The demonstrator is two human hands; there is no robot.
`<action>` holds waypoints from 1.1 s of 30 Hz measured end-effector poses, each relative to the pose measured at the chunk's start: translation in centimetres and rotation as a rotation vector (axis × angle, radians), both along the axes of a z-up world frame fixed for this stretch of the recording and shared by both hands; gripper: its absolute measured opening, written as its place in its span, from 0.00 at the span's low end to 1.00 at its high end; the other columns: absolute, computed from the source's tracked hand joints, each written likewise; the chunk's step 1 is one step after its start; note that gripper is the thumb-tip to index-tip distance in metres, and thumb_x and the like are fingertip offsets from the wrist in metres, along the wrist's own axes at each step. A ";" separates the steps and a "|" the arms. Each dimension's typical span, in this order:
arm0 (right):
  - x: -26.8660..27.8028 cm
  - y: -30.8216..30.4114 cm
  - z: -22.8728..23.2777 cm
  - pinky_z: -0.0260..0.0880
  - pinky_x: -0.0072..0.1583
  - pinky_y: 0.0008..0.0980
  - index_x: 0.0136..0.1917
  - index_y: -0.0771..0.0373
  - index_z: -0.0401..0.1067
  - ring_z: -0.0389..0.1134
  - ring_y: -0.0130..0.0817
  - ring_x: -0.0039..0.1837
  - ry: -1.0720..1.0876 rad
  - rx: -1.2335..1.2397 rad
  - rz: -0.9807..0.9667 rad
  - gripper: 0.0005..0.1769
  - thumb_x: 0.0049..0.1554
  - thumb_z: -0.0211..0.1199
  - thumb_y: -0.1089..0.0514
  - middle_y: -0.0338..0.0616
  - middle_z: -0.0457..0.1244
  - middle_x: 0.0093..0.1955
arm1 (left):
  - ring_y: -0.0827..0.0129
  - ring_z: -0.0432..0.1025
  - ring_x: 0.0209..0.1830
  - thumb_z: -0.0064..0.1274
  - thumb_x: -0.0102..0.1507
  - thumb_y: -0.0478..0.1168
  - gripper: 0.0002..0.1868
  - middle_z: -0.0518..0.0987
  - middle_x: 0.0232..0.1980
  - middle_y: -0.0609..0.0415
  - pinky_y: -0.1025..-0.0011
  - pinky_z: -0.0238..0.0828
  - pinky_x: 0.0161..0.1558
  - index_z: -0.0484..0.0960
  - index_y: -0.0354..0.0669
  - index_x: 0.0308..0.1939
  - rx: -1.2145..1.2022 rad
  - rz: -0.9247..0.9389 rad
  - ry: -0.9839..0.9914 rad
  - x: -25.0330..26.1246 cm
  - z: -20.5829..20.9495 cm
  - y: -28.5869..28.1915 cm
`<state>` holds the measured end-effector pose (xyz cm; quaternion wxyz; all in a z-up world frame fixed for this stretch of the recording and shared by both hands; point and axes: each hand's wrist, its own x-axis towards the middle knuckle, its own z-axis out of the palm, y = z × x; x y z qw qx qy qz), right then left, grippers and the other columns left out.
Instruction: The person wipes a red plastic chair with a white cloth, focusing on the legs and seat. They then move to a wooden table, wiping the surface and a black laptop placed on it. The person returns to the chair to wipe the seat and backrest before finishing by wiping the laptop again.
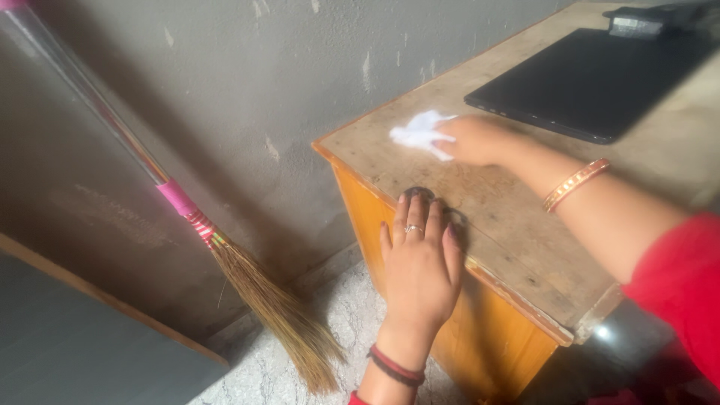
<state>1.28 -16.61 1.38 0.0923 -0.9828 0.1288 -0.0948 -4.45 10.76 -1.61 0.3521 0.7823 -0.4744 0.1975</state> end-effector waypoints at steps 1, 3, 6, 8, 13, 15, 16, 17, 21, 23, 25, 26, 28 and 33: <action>-0.8 -0.6 0.6 0.65 0.67 0.47 0.68 0.56 0.70 0.68 0.50 0.66 0.027 -0.036 -0.103 0.23 0.66 0.53 0.44 0.51 0.66 0.66 | 0.43 0.54 0.79 0.36 0.71 0.46 0.26 0.66 0.75 0.38 0.39 0.47 0.72 0.71 0.37 0.70 0.038 -0.005 -0.003 -0.1 0.3 0.3; -1.3 -0.9 0.9 0.67 0.64 0.48 0.64 0.56 0.74 0.69 0.51 0.64 0.040 -0.087 -0.193 0.21 0.66 0.53 0.45 0.51 0.69 0.62 | 0.44 0.52 0.80 0.37 0.71 0.46 0.27 0.64 0.77 0.40 0.40 0.45 0.71 0.69 0.38 0.71 0.162 -0.109 0.028 0.1 0.9 1.8; -0.9 -0.9 0.4 0.67 0.64 0.47 0.61 0.55 0.76 0.70 0.50 0.62 -0.017 -0.072 -0.053 0.19 0.64 0.55 0.46 0.50 0.69 0.60 | 0.47 0.49 0.81 0.43 0.64 0.41 0.33 0.59 0.79 0.41 0.41 0.44 0.71 0.63 0.38 0.74 0.350 -0.121 -0.024 -0.1 1.4 3.3; -0.5 -1.1 -0.1 0.67 0.67 0.44 0.63 0.54 0.76 0.70 0.48 0.63 -0.076 0.005 0.183 0.20 0.63 0.55 0.47 0.49 0.69 0.63 | 0.46 0.47 0.81 0.46 0.59 0.37 0.39 0.55 0.80 0.40 0.42 0.44 0.71 0.58 0.37 0.76 0.449 -0.014 -0.141 -0.7 1.3 2.9; 0.7 0.4 -1.3 0.56 0.72 0.48 0.69 0.61 0.71 0.58 0.49 0.76 -0.143 0.165 0.618 0.23 0.63 0.57 0.52 0.46 0.58 0.77 | 0.35 0.41 0.82 0.55 0.54 0.40 0.47 0.49 0.80 0.29 0.40 0.41 0.70 0.51 0.23 0.72 0.339 0.170 0.003 -4.2 0.8 0.2; 0.7 0.4 -1.2 0.57 0.72 0.48 0.69 0.60 0.71 0.59 0.48 0.75 -0.126 0.139 0.580 0.23 0.63 0.56 0.52 0.46 0.59 0.76 | 0.34 0.42 0.81 0.56 0.53 0.39 0.47 0.50 0.80 0.28 0.39 0.41 0.69 0.52 0.23 0.71 0.321 0.135 -0.003 -4.1 1.0 0.6; 0.8 0.3 -0.8 0.59 0.70 0.47 0.69 0.58 0.71 0.62 0.46 0.71 -0.107 0.129 0.463 0.23 0.63 0.54 0.52 0.45 0.59 0.75 | 0.34 0.42 0.81 0.57 0.53 0.39 0.47 0.50 0.79 0.27 0.39 0.41 0.69 0.53 0.22 0.71 0.311 0.118 -0.004 -4.0 1.0 0.7; 0.8 0.1 -0.6 0.62 0.68 0.46 0.69 0.55 0.70 0.65 0.44 0.68 -0.087 0.120 0.347 0.23 0.63 0.52 0.51 0.44 0.60 0.74 | 0.35 0.42 0.80 0.57 0.53 0.38 0.47 0.50 0.79 0.27 0.39 0.42 0.69 0.52 0.22 0.71 0.321 0.134 -0.022 -4.1 1.1 0.7; -1.1 -0.9 0.4 0.68 0.63 0.49 0.61 0.56 0.77 0.70 0.50 0.61 -0.025 -0.049 -0.119 0.18 0.65 0.57 0.47 0.50 0.69 0.60 | 0.34 0.43 0.80 0.58 0.52 0.38 0.48 0.49 0.79 0.26 0.40 0.44 0.69 0.51 0.22 0.71 0.334 0.128 -0.007 -4.3 1.4 0.7; -1.6 -0.4 0.7 0.69 0.61 0.49 0.56 0.55 0.79 0.72 0.49 0.57 -0.070 -0.074 -0.069 0.15 0.62 0.59 0.48 0.49 0.71 0.55 | 0.33 0.43 0.81 0.59 0.52 0.39 0.50 0.48 0.80 0.26 0.40 0.44 0.68 0.50 0.22 0.71 0.339 0.111 0.028 -4.4 1.6 0.7; -0.9 1.4 1.1 0.74 0.62 0.41 0.59 0.53 0.78 0.75 0.42 0.59 0.139 -0.005 0.055 0.16 0.62 0.58 0.49 0.46 0.72 0.59 | 0.32 0.43 0.81 0.61 0.53 0.40 0.51 0.47 0.80 0.26 0.40 0.44 0.68 0.49 0.22 0.72 0.356 0.109 0.040 -4.4 1.9 0.7; -0.8 2.6 0.9 0.68 0.66 0.43 0.61 0.55 0.78 0.69 0.44 0.65 -0.013 0.059 0.325 0.17 0.61 0.61 0.50 0.48 0.67 0.66 | 0.32 0.42 0.80 0.61 0.53 0.41 0.52 0.47 0.80 0.26 0.40 0.44 0.68 0.49 0.22 0.73 0.364 0.104 0.049 -4.4 2.0 0.8; -0.8 5.4 0.2 0.59 0.71 0.45 0.64 0.56 0.77 0.58 0.46 0.75 -0.093 0.191 0.621 0.20 0.60 0.62 0.52 0.47 0.59 0.76 | 0.31 0.42 0.80 0.63 0.53 0.42 0.55 0.46 0.80 0.26 0.40 0.44 0.68 0.48 0.23 0.75 0.381 0.090 0.068 -4.4 2.1 0.8; 0.2 5.5 0.1 0.62 0.69 0.43 0.67 0.53 0.72 0.61 0.41 0.72 0.026 0.300 0.515 0.22 0.61 0.56 0.49 0.41 0.56 0.77 | 0.32 0.43 0.80 0.63 0.52 0.42 0.54 0.47 0.80 0.26 0.39 0.44 0.69 0.48 0.23 0.74 0.366 0.097 0.047 -4.4 2.2 0.7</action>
